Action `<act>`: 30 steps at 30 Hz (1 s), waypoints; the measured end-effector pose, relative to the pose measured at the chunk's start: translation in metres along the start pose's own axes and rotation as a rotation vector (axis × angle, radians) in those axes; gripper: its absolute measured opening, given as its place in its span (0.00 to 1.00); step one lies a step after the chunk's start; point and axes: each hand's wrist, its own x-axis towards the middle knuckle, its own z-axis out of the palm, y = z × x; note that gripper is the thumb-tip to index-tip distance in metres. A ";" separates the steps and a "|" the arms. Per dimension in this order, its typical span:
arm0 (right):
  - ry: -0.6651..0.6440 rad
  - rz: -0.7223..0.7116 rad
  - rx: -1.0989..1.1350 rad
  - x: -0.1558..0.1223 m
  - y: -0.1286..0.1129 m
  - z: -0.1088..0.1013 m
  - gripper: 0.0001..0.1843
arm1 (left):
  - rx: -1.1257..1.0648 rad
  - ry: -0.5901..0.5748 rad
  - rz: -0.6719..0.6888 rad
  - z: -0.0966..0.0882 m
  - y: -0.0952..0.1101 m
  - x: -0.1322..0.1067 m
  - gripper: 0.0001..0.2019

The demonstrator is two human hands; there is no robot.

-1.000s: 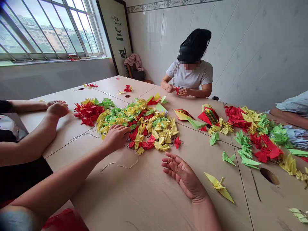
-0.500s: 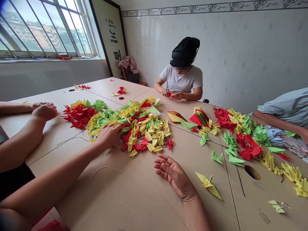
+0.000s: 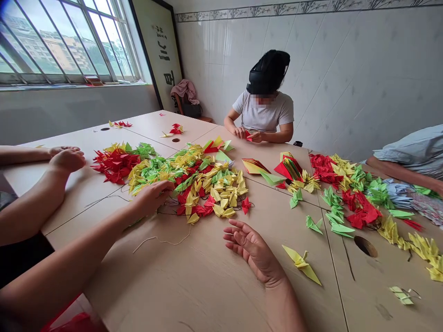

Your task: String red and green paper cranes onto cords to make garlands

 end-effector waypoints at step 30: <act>-0.021 -0.023 0.035 0.002 -0.001 0.003 0.23 | -0.028 0.008 -0.169 0.017 0.029 0.070 0.13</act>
